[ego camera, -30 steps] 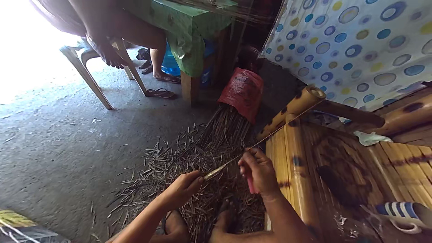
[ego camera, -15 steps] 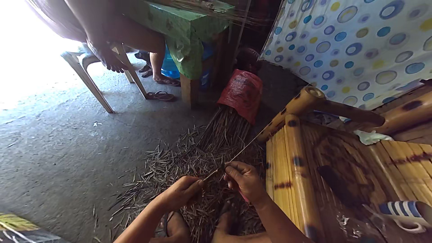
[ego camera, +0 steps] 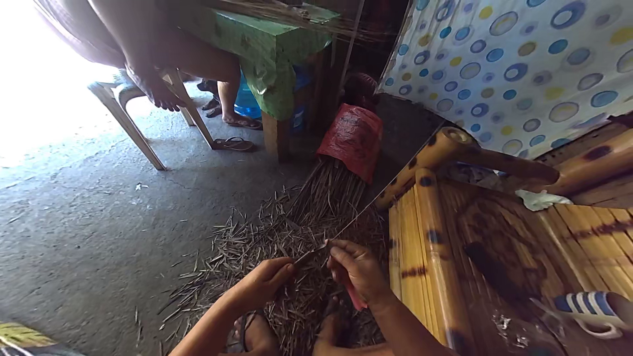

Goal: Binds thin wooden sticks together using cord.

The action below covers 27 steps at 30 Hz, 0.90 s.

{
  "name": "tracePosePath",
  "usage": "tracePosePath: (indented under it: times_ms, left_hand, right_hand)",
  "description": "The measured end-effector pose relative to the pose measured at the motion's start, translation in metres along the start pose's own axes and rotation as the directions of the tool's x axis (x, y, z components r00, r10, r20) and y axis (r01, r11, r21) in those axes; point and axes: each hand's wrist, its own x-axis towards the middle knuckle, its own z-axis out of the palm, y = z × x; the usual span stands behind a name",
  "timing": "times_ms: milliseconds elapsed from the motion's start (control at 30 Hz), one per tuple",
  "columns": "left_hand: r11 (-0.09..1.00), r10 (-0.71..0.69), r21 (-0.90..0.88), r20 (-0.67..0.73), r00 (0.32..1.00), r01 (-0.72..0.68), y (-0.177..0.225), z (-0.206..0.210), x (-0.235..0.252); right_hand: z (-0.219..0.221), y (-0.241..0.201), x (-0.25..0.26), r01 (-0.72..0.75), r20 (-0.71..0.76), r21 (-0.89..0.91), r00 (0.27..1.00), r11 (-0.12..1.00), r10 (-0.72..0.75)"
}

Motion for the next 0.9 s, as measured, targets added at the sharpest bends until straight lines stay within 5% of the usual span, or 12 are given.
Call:
tracePosePath:
  times_ms: [167, 333, 533, 700, 900]
  left_hand:
    - [1.000, 0.003, -0.017, 0.041, 0.999, -0.003, 0.001, -0.001, -0.001]
    - [0.998, 0.001, -0.063, 0.045, 0.999, 0.002, -0.002, -0.004, 0.001]
    - [0.979, 0.004, -0.201, 0.125, 0.992, 0.022, 0.006, -0.011, -0.006]
    - [0.968, -0.019, -0.245, 0.139, 0.990, 0.053, 0.004, -0.012, -0.006]
    - [0.990, -0.017, -0.135, 0.086, 0.996, 0.029, -0.001, -0.010, -0.003]
  right_hand:
    - [-0.029, -0.026, 0.021, 0.062, -0.185, 0.091, 0.982, 0.994, -0.044]
    - [0.000, -0.001, -0.003, -0.075, 0.065, 0.043, 0.995, 0.996, 0.073]
    - [-0.017, -0.008, 0.016, 0.159, 0.005, 0.178, 0.987, 0.971, -0.163]
    - [-0.002, 0.006, -0.001, 0.077, 0.154, 0.144, 0.983, 0.987, -0.099]
    - [-0.047, -0.037, 0.032, 0.195, -0.222, 0.242, 0.965, 0.950, -0.142]
